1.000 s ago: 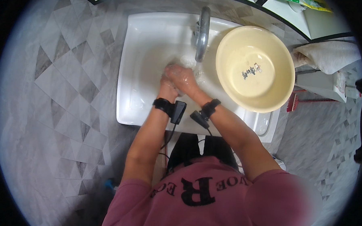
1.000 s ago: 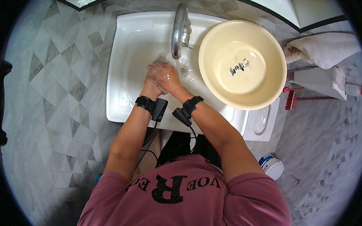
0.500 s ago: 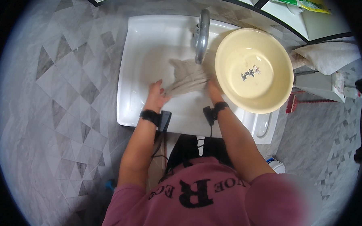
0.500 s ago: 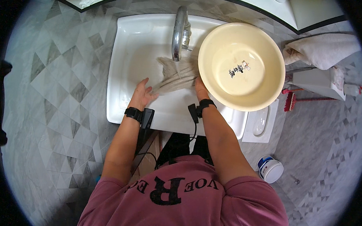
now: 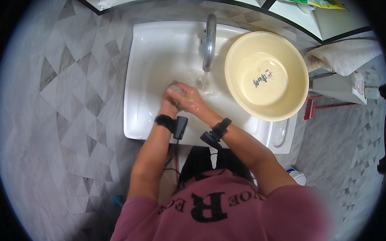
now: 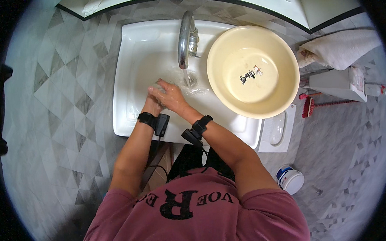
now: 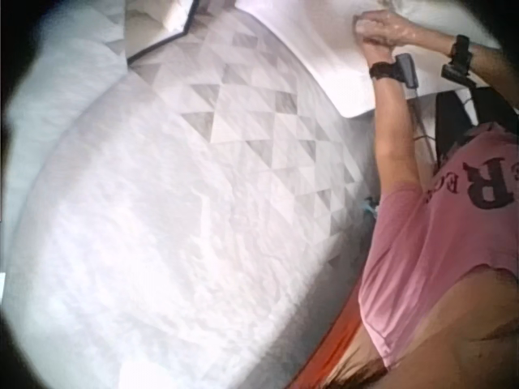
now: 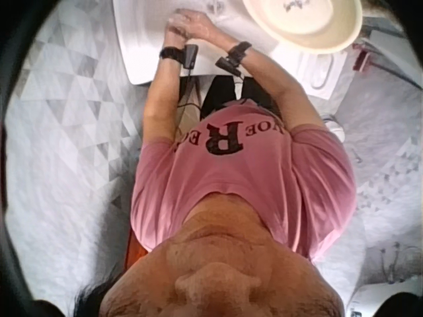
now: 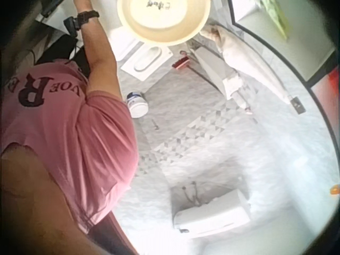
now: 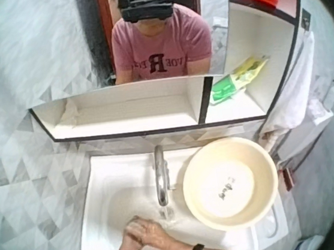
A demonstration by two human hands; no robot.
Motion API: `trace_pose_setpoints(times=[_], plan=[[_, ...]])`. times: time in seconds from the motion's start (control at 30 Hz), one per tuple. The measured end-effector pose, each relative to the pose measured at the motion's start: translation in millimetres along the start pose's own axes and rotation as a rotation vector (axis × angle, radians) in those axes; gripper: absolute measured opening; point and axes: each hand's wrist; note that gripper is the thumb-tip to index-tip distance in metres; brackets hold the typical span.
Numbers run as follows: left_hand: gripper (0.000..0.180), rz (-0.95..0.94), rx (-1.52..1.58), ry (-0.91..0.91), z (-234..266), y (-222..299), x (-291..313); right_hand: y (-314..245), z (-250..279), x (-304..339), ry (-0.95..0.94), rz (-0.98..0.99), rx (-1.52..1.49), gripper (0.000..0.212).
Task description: The person washes a small cloth in a yellow basin placed in a bathroom sink. They repeatedly wet, scrub, and rinse the cloth under running water, then wring it out and place it in the sink.
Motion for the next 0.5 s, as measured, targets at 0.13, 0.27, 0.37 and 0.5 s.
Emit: trace_pose_setpoints(times=[0.13,0.27,0.37,0.5], plan=[[0.037,-0.2,-0.171,0.0,-30,-23,5,35,8,-22,0.246,0.576,0.508,0.042],[0.055,-0.225,-0.492,0.171,-61,-21,24,83,39,-45,0.301,-0.195,0.661,0.046],[0.054,-0.311,-0.61,0.22,-71,1,28,104,64,-45,0.419,-0.307,0.47,0.054],[0.049,-0.372,-0.648,0.344,-44,52,24,116,96,-25,0.499,-0.189,0.266,0.066]])
Point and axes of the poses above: each hand's wrist, its own x-axis away from the middle knuckle, its own z-axis out of the back of the hand, y = z × x, and after that the axes turned 8 degrees about y, right-handed
